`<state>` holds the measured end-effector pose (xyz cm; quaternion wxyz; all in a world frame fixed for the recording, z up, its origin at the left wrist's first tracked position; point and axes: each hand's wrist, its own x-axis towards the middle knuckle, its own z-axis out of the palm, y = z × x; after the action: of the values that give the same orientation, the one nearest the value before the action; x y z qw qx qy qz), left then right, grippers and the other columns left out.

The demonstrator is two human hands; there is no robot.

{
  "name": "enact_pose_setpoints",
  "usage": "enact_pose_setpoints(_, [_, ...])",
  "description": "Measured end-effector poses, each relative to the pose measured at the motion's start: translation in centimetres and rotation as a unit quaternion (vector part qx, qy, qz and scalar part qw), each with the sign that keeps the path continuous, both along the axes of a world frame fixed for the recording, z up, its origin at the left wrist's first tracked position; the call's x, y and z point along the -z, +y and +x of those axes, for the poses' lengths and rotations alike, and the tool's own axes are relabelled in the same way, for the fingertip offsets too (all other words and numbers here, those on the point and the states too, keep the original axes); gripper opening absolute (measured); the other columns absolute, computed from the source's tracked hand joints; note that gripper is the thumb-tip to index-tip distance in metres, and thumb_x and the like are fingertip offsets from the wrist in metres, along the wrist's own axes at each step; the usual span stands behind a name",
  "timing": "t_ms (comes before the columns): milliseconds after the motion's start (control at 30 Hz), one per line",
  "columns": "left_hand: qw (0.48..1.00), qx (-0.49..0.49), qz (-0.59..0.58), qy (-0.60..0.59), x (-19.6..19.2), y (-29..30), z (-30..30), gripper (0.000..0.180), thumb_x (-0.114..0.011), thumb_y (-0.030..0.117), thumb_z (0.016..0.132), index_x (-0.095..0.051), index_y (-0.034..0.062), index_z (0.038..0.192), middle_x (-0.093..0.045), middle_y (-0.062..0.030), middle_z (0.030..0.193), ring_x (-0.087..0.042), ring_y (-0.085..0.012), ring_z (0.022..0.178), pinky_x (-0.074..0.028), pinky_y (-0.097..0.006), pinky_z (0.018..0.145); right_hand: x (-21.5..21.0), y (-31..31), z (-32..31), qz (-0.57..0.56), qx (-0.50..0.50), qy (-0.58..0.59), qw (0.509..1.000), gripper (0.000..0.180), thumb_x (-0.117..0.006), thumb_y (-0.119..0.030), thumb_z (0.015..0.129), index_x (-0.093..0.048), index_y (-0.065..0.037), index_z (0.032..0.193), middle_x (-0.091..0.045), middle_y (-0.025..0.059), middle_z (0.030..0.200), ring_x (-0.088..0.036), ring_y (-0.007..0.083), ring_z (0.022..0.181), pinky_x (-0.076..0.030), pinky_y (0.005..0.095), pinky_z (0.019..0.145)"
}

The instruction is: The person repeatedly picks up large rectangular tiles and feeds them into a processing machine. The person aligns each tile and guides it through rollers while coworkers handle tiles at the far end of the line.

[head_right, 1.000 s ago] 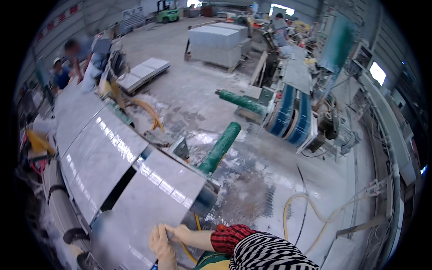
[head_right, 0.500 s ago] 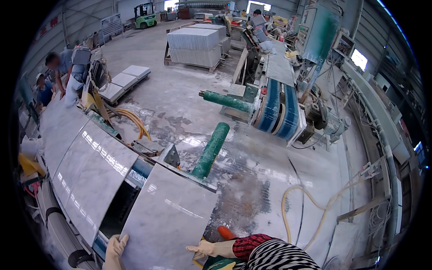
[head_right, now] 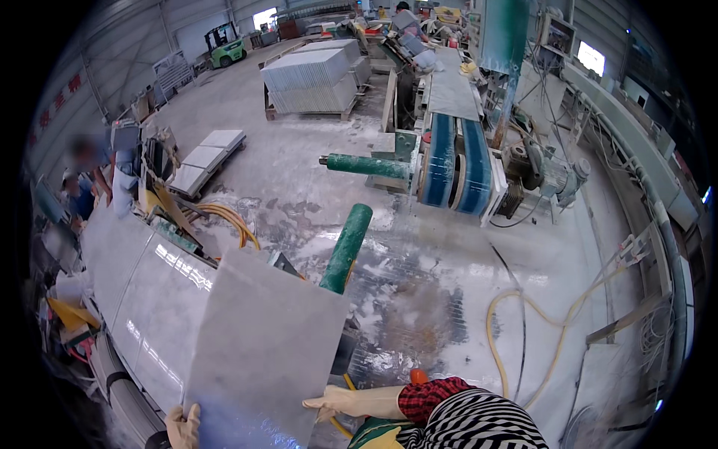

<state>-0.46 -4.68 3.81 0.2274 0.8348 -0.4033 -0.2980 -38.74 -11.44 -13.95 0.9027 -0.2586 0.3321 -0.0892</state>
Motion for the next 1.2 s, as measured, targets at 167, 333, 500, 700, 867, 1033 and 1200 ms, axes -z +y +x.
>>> enact_pose_setpoints(167, [0.986,0.028,-0.129,-0.100,-3.1,-7.0,-6.6,0.044,-0.079,0.038,0.095,-0.069,-0.0045,0.096,-0.057,0.0007,0.071,-0.049,-0.0103,0.068,-0.040,-0.031,0.061,-1.7,-7.6,-5.0,-0.155,0.088,0.020,0.984,0.059,-0.076,-0.033,0.099,-0.058,0.003,0.143,-0.070,0.0114,0.131,-0.071,0.0232,0.117,-0.062,0.0375,0.098])
enact_pose_setpoints(333, [0.984,0.046,-0.171,0.012,-3.6,-16.9,-18.5,0.028,-0.078,0.028,0.096,-0.073,0.0007,0.102,-0.068,-0.0011,0.086,-0.060,-0.0129,0.080,-0.047,-0.031,0.070,-5.1,-16.2,-15.9,-0.189,0.251,-0.016,0.949,0.050,-0.074,-0.030,0.102,-0.064,0.002,0.139,-0.070,0.0143,0.133,-0.068,0.0247,0.120,-0.057,0.0391,0.100])
enact_pose_setpoints(500, [0.959,0.095,-0.248,0.099,1.7,-29.7,-31.4,0.039,-0.077,0.038,0.099,-0.072,0.0006,0.090,-0.062,0.0038,0.077,-0.050,-0.0075,0.073,-0.040,-0.029,0.063,-3.8,-27.3,-29.1,-0.296,0.362,0.030,0.884,0.051,-0.074,-0.028,0.102,-0.064,0.007,0.137,-0.070,0.0161,0.132,-0.068,0.0260,0.118,-0.053,0.0373,0.104])
enact_pose_setpoints(700, [0.964,0.137,-0.184,0.137,11.3,-42.1,-49.5,0.042,-0.067,0.042,0.106,-0.072,0.0054,0.085,-0.061,0.0062,0.080,-0.050,-0.0068,0.078,-0.041,-0.029,0.069,-6.7,-34.4,-46.1,-0.194,0.522,0.187,0.809,0.043,-0.072,-0.023,0.101,-0.066,0.005,0.133,-0.073,0.0129,0.122,-0.069,0.0208,0.108,-0.055,0.0367,0.096])
enact_pose_setpoints(867, [0.955,0.172,-0.107,0.216,16.6,-45.1,-60.4,0.053,-0.065,0.052,0.104,-0.077,0.0020,0.094,-0.072,-0.0017,0.086,-0.062,-0.0115,0.083,-0.049,-0.032,0.076,0.1,-36.4,-57.6,-0.149,0.578,0.200,0.777,0.043,-0.073,-0.021,0.100,-0.064,0.001,0.136,-0.073,0.0115,0.123,-0.070,0.0229,0.110,-0.056,0.0401,0.096])
enact_pose_setpoints(1033, [0.962,0.167,-0.024,0.214,20.4,-47.6,-65.0,0.063,-0.063,0.062,0.102,-0.077,0.0007,0.111,-0.075,-0.0064,0.103,-0.065,-0.0165,0.101,-0.049,-0.033,0.092,1.5,-36.2,-62.4,-0.040,0.592,0.233,0.770,0.054,-0.075,-0.027,0.098,-0.060,0.003,0.140,-0.066,0.0138,0.137,-0.061,0.0244,0.129,-0.046,0.0400,0.110])
enact_pose_setpoints(1200, [0.969,0.207,0.106,0.088,15.8,-49.9,-68.5,0.083,-0.054,0.072,0.100,-0.071,-0.0003,0.137,-0.072,-0.0189,0.134,-0.064,-0.0265,0.126,-0.045,-0.038,0.110,0.3,-37.3,-64.1,-0.020,0.569,0.255,0.782,0.056,-0.074,-0.027,0.099,-0.059,0.002,0.144,-0.065,0.0153,0.143,-0.058,0.0268,0.134,-0.044,0.0387,0.113])
